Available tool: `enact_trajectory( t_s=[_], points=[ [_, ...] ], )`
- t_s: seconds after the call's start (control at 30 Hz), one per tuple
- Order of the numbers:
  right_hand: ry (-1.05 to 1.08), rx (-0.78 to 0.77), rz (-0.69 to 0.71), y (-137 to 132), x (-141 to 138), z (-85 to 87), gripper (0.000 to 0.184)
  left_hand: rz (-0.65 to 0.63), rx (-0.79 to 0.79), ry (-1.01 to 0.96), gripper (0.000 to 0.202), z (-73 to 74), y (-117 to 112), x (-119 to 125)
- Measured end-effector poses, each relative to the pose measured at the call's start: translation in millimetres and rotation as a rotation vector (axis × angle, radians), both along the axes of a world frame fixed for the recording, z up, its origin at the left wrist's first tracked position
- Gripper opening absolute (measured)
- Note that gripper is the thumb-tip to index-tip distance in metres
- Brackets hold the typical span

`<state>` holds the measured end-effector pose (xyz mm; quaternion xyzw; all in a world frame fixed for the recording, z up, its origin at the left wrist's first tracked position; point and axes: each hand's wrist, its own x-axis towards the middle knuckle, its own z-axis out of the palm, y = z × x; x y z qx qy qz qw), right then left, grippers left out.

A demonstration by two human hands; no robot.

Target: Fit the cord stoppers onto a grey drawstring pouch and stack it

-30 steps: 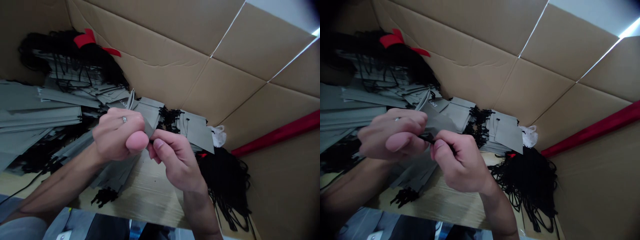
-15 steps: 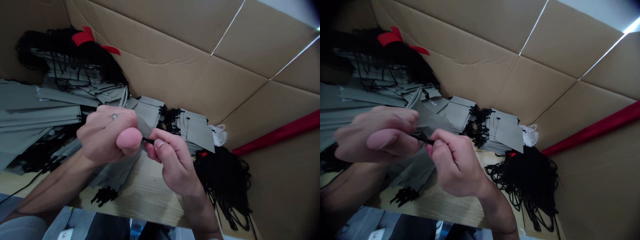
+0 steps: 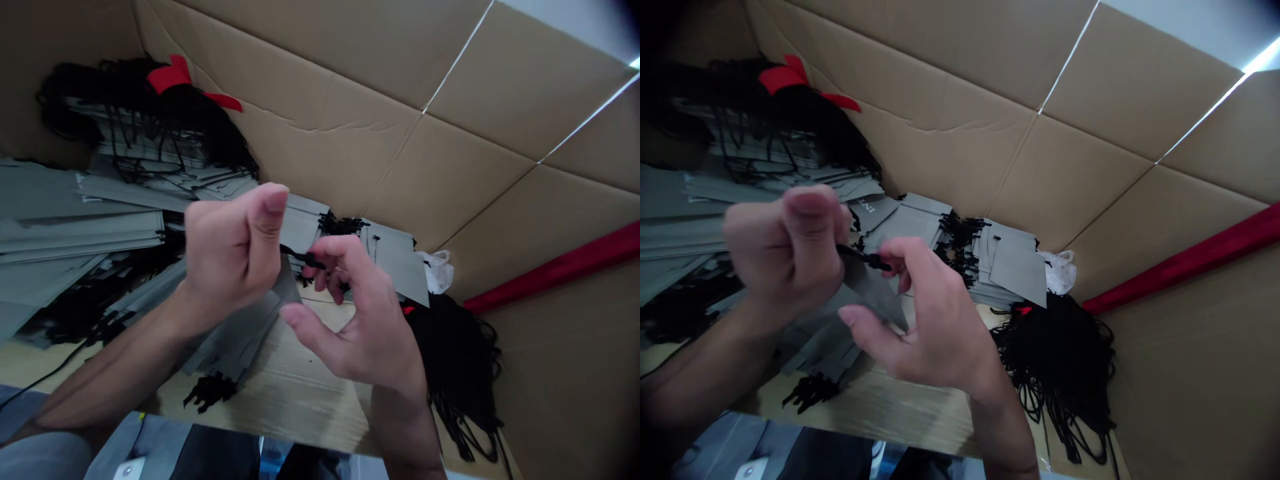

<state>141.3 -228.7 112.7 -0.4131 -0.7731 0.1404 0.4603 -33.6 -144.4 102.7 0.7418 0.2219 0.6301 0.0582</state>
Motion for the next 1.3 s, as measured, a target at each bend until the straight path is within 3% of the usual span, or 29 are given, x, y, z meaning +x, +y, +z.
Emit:
enact_trajectory(
  t_s=[0.03,0.17,0.33,0.43,0.6,0.7,0.8,0.9,1.0,1.07,1.17,1.23,1.3],
  points=[
    [-0.036,0.026,-0.004,3.3,0.6,-1.8,0.046,-0.002,-0.012,-0.016,0.054,1.3,0.5,3.3],
    [-0.135,0.056,-0.022,13.2,6.5,-5.7,0.011,-0.102,-0.115,0.063,0.055,8.8,5.7,8.3],
    [-0.062,0.053,-0.216,20.4,35.4,-2.1,0.013,-0.39,-0.494,0.571,0.04,25.8,27.5,-20.8],
    [-0.03,0.054,-0.279,26.8,50.3,-1.2,0.013,-0.421,-0.592,0.741,0.042,29.4,43.2,-37.2],
    [-0.041,0.044,-0.305,34.1,48.8,-2.4,0.013,-0.217,-0.351,0.647,0.044,22.4,50.9,-34.7],
    [-0.005,0.068,-0.294,37.3,44.4,-4.9,0.023,-0.21,-0.321,0.678,0.042,18.9,51.7,-31.2],
    [0.032,0.156,-0.321,44.8,45.5,-8.8,0.014,-0.195,-0.293,0.753,0.035,18.2,56.4,-37.4],
    [0.089,0.3,-0.48,54.5,46.6,-12.0,0.008,-0.097,-0.242,0.728,0.025,19.2,59.8,-46.6],
    [0.203,0.357,-0.692,59.9,40.9,-13.8,0.019,0.057,-0.158,0.55,0.02,20.3,55.5,-48.5],
    [0.327,0.18,-0.56,61.0,34.0,-15.7,0.035,0.109,-0.041,0.447,0.022,20.1,48.7,-45.3],
    [0.47,-0.163,-0.169,62.1,24.4,-21.8,0.051,0.101,0.132,0.459,0.026,18.5,33.7,-37.8],
    [0.415,-0.182,-0.148,64.4,22.5,-27.3,0.049,0.096,0.162,0.578,0.026,17.6,20.6,-32.1],
    [0.251,-0.089,-0.248,67.7,25.8,-31.7,0.039,0.089,0.113,0.725,0.02,17.0,5.0,-24.9]
  ],
)
